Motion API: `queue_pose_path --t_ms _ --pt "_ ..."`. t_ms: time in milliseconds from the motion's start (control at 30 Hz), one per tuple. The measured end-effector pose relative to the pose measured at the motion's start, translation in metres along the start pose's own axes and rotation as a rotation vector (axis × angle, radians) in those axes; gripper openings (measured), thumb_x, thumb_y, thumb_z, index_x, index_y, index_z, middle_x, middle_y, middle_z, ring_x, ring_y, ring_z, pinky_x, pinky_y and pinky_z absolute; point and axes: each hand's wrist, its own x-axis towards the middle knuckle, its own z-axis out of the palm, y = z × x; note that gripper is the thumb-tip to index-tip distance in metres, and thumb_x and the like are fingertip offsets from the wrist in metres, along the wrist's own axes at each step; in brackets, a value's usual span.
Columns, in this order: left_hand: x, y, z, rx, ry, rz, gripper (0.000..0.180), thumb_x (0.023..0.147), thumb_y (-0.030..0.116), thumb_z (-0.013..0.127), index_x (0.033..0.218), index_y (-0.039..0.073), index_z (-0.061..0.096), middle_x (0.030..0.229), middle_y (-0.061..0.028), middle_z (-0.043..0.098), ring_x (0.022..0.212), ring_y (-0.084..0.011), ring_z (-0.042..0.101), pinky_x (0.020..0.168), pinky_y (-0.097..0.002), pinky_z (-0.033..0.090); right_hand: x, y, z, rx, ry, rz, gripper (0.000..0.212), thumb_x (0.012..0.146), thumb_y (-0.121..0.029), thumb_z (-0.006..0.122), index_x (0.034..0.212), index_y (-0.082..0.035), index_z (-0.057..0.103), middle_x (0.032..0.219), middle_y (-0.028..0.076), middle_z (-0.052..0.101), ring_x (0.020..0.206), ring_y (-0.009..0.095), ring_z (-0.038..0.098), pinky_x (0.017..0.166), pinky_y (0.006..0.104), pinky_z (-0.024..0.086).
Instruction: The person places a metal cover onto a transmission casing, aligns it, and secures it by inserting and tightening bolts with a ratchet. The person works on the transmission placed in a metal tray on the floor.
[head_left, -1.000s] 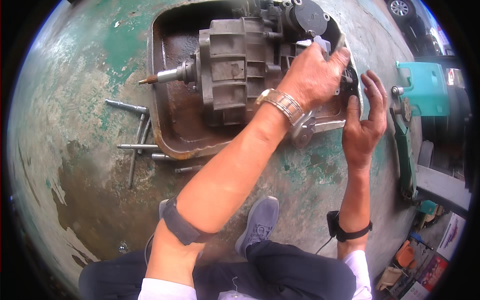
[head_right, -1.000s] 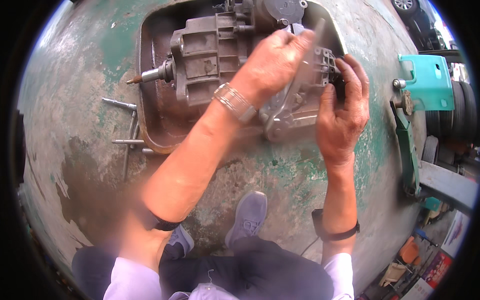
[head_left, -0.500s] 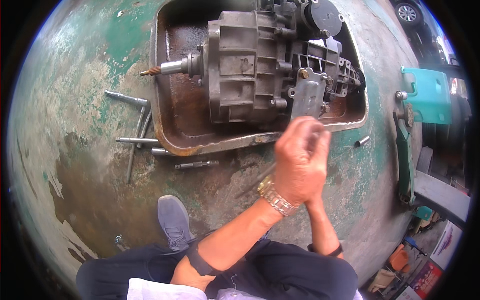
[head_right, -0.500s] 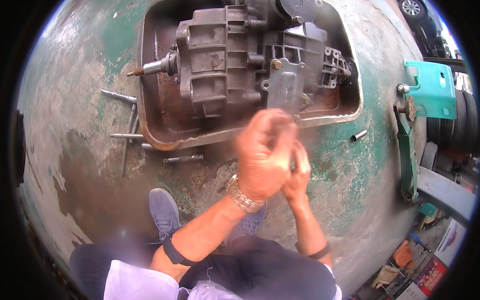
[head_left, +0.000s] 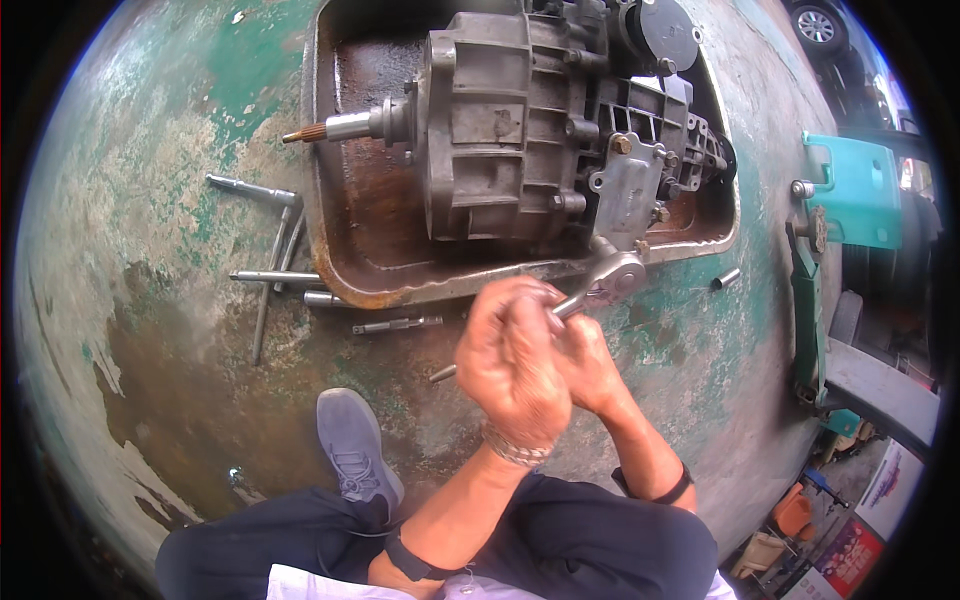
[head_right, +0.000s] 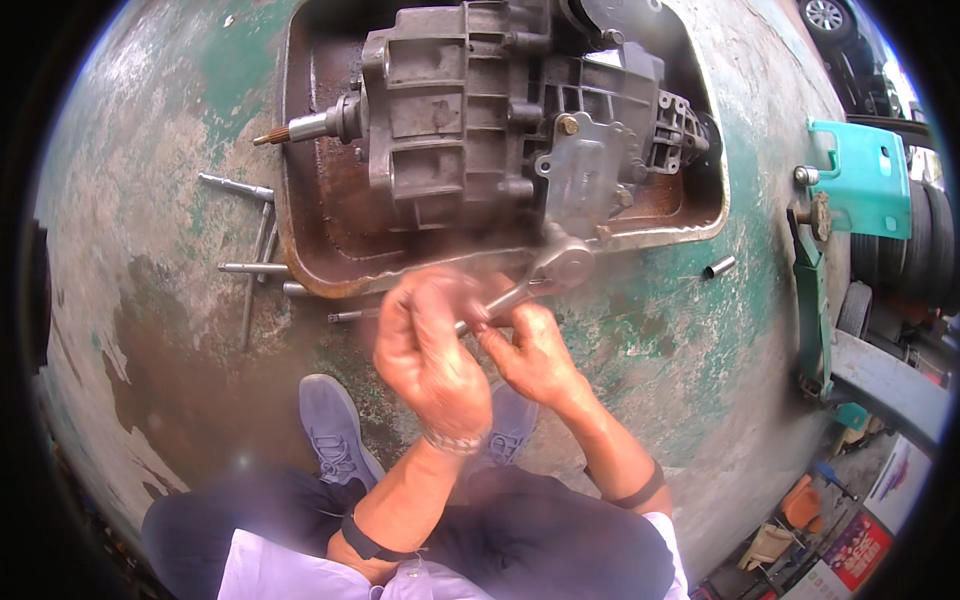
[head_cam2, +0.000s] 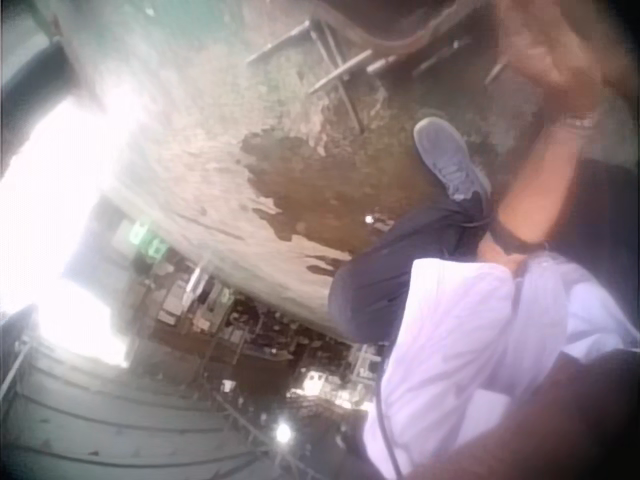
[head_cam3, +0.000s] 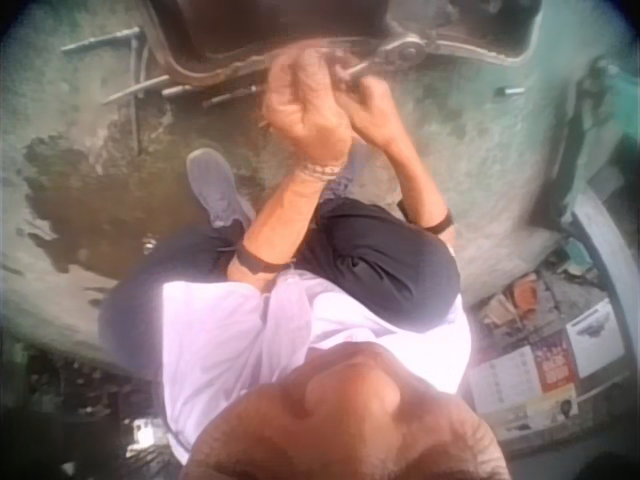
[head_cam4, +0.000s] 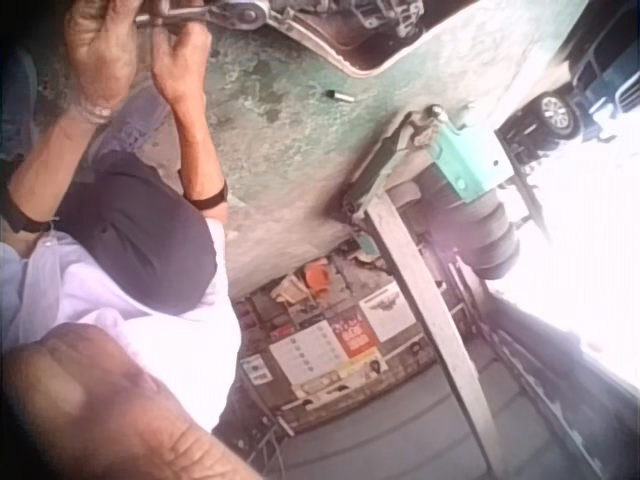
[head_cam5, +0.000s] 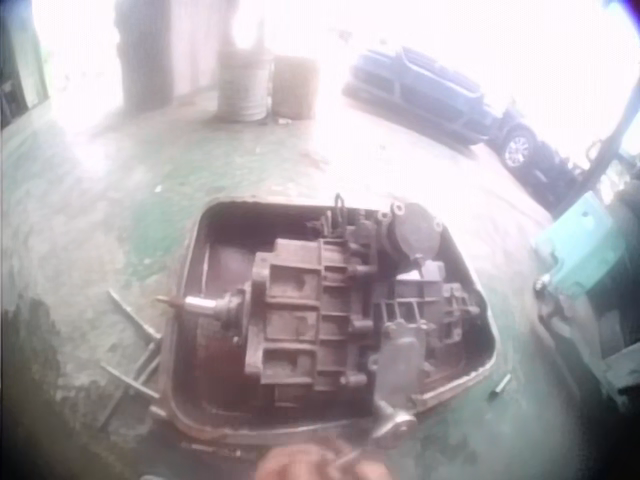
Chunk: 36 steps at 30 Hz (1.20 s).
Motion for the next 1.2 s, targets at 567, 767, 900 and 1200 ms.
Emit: queue_pose_path --t_ms 567,767,900,1200 --pt "-0.055 -0.035 -0.009 0.139 0.151 -0.472 0.051 0.108 0.039 0.045 0.073 0.004 0.056 0.067 0.0028 0.050 0.061 -0.0073 0.044 0.055 -0.0269 0.034 0.009 0.006 -0.022 0.015 -0.113 0.127 0.063 0.088 -0.001 0.063 0.146 0.010 0.039 0.131 0.020 0.062 0.117 0.024 0.062 0.100 0.0375 0.050" --pt "-0.052 -0.057 -0.021 0.023 0.399 -0.669 0.055 0.101 0.055 0.050 0.080 0.005 0.059 0.068 -0.0038 0.056 0.059 -0.0137 0.051 0.057 -0.0285 0.041 -0.003 0.005 -0.025 0.524 -0.128 0.194 0.058 0.094 -0.003 0.062 0.145 0.007 0.039 0.132 0.017 0.062 0.118 0.023 0.061 0.103 0.0376 0.048" --pt "-0.042 -0.058 -0.023 0.007 0.423 -0.633 0.048 0.101 0.050 0.053 0.087 0.005 0.062 0.068 -0.0034 0.057 0.059 -0.0132 0.052 0.057 -0.0286 0.041 -0.001 0.007 -0.019 0.585 -0.016 0.147 0.054 0.097 -0.014 0.066 0.142 0.005 0.044 0.129 0.018 0.063 0.114 0.024 0.063 0.101 0.0397 0.050" --pt "-0.017 -0.044 -0.023 0.048 0.360 -0.553 0.055 0.104 0.049 0.049 0.081 0.002 0.065 0.071 -0.0030 0.060 0.066 -0.0120 0.053 0.062 -0.0294 0.040 0.004 0.007 -0.020 0.687 -0.015 0.191 0.050 0.100 -0.025 0.063 0.137 0.005 0.049 0.116 0.017 0.069 0.100 0.022 0.070 0.092 0.0389 0.056"
